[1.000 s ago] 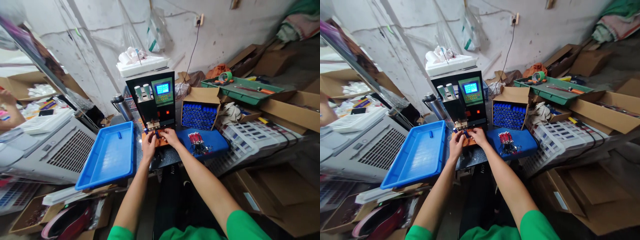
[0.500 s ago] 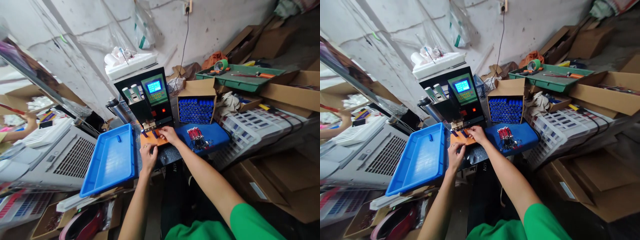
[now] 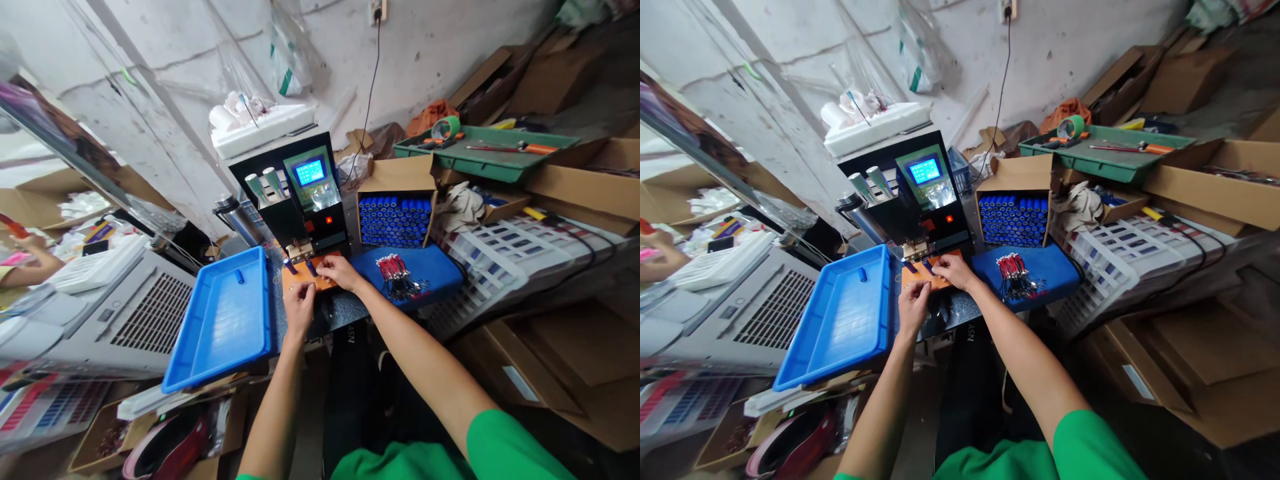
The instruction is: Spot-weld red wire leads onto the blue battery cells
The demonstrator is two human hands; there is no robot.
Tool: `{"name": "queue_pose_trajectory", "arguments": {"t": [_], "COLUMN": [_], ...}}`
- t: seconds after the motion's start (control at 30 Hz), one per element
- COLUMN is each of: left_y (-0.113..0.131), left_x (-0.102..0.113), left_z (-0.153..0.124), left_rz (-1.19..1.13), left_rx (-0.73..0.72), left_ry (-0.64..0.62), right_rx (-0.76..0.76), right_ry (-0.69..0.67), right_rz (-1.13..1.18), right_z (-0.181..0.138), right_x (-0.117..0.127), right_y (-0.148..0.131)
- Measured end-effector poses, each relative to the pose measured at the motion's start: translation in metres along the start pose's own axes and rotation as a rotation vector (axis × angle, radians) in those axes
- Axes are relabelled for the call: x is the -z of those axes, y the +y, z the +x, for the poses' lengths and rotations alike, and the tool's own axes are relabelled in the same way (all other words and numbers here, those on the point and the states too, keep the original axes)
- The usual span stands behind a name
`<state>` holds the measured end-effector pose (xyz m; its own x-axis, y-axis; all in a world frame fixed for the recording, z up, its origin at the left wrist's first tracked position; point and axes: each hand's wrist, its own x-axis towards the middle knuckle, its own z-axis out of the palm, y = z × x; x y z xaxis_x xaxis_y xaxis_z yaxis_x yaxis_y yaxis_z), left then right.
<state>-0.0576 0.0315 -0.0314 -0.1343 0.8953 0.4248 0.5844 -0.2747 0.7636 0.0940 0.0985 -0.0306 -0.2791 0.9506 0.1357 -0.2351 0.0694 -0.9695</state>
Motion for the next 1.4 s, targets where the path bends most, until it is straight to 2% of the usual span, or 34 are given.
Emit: {"name": "queue_pose_trajectory", "arguments": {"t": [0.13,0.33,0.43,0.57,0.67,0.73,0.8,1.0,1.2,1.3,1.4], "left_y": [0.002,0.002,0.002,0.001,-0.001,-0.005,-0.01,-0.016,-0.005,0.0,0.002], "left_x": [-0.005,-0.012,-0.011,-0.006,-0.004,-0.005,-0.007,-0.009,-0.003,-0.001,0.0], "left_z": [0.009,0.013,0.009,0.008,0.013,0.019,0.023,0.019,0.018,0.023,0.029], "left_rz": [-0.126,-0.182,-0.133,0.024,0.113,0.118,0.099,-0.011,-0.165,-0.182,-0.144], "left_rx": [0.091,0.11,0.057,-0.139,-0.256,-0.277,-0.278,-0.211,-0.019,0.076,0.089], "left_ry": [-0.029,-0.047,0.0,0.084,-0.04,-0.159,-0.208,-0.175,-0.137,-0.079,-0.066], "right_rx": [0.034,0.03,0.027,-0.009,-0.045,-0.057,-0.062,-0.093,-0.093,-0.101,-0.107], "right_ry": [-0.029,-0.018,0.0,0.059,0.102,0.128,0.152,0.163,0.207,0.202,0.207], "right_rz": [-0.066,-0.058,-0.041,0.017,0.084,0.131,0.175,0.239,0.235,0.222,0.204], "right_z": [-0.004,-0.003,-0.003,-0.003,-0.003,-0.004,-0.005,-0.001,0.001,0.002,0.002], "right_x": [-0.002,-0.002,-0.001,-0.001,0.0,0.0,0.001,0.002,0.002,0.002,0.002], "right_y": [0.0,0.003,0.003,0.001,-0.003,-0.006,-0.008,-0.008,-0.005,-0.006,-0.006]}}
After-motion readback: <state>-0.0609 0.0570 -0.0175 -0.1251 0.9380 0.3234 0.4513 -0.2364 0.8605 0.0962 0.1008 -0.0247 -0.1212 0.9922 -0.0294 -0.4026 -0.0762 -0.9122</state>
